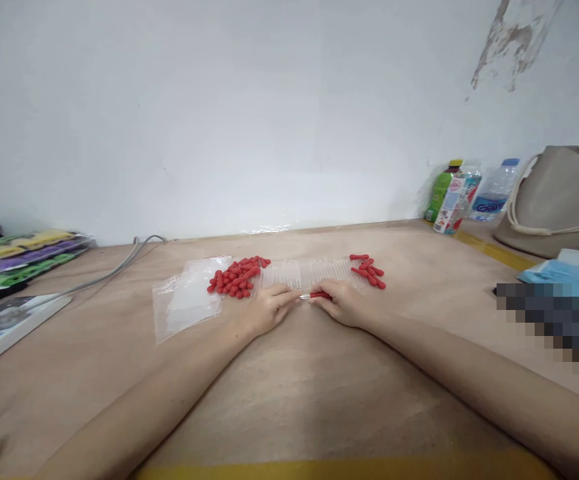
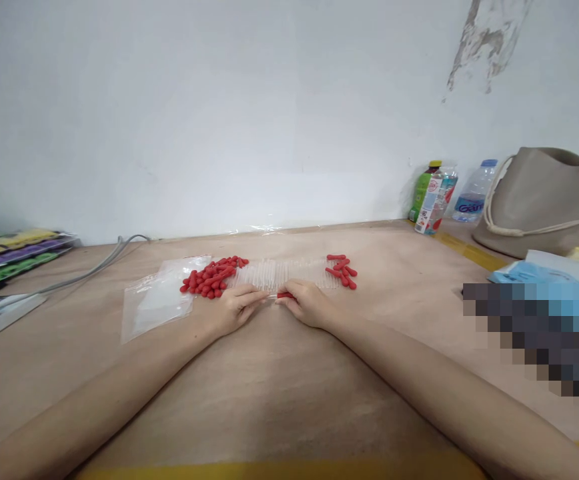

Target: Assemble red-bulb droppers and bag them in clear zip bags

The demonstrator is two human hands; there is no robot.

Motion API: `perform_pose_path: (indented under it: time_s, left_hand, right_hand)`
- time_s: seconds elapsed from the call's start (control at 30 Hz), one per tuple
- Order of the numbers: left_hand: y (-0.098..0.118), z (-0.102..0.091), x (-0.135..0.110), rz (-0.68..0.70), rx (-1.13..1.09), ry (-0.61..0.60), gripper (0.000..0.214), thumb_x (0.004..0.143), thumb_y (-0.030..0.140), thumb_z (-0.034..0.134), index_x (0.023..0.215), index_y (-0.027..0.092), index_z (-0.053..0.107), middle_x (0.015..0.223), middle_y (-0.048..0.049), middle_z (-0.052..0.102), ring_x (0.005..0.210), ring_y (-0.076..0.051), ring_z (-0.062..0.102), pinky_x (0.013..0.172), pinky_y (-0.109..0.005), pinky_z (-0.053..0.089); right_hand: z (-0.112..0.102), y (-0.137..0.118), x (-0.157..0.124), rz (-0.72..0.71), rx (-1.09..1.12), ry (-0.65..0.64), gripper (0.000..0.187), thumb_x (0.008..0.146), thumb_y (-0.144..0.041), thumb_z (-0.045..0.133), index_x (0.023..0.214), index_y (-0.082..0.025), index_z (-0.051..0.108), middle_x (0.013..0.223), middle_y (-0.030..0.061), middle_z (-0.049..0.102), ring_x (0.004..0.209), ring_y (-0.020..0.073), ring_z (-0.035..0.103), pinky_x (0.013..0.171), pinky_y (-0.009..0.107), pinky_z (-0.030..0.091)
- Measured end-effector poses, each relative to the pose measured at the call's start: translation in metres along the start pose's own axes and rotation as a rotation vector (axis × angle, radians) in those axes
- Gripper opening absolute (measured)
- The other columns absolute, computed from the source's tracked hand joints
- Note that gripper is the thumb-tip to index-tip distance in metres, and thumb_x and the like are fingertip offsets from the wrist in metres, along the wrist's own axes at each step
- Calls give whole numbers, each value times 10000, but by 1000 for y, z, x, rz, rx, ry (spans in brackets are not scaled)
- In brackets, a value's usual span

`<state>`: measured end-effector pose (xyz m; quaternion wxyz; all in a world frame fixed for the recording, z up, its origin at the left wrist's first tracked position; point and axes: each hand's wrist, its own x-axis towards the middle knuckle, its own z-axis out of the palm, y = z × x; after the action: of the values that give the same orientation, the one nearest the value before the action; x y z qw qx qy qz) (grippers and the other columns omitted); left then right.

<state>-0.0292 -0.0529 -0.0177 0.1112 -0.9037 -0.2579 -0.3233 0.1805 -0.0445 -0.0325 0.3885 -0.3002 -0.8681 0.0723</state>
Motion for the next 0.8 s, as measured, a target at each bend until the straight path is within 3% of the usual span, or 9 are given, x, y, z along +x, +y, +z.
perform_pose_path:
  time_s: [0.37,0.53,0.63,0.73,0.8]
  left_hand:
    - [1,5,0,-24,-48,1,215,858,172,453,992,144,619,782,-66,622,710,-136,589,615,-232,490]
    - [2,8,-1,-114,-75,-12,219,874,237,441,996,168,610,817,-56,626,718,-138,592,646,-245,489]
    - [3,5,-3,-228,-99,3,296,838,320,507,1097,183,548,908,-60,618,783,-157,586,702,-273,486]
    - [2,-1,-5,-358,-49,20,491,771,405,577,1198,196,455,1050,-79,571,961,-214,531,833,-351,446]
    - [0,-3,-6,-426,4,32,463,773,402,569,1175,196,466,1079,-82,551,1021,-234,488,888,-391,405]
  right_hand:
    - [7,-1,5,55,38,-12,92,807,-254,521,798,-173,564,743,34,624,673,137,563,615,252,439]
    - [-2,-5,7,66,96,-33,101,795,-218,530,834,-172,611,766,31,629,687,130,567,635,246,440]
    - [-12,-2,9,84,111,-36,129,795,-223,527,846,-190,641,796,31,634,719,133,576,664,250,442]
    - [-22,10,10,200,85,101,142,784,-259,535,845,-190,643,823,36,651,756,145,589,686,258,440]
    - [-28,21,9,344,22,262,157,777,-297,535,826,-185,633,789,34,659,726,151,593,658,263,433]
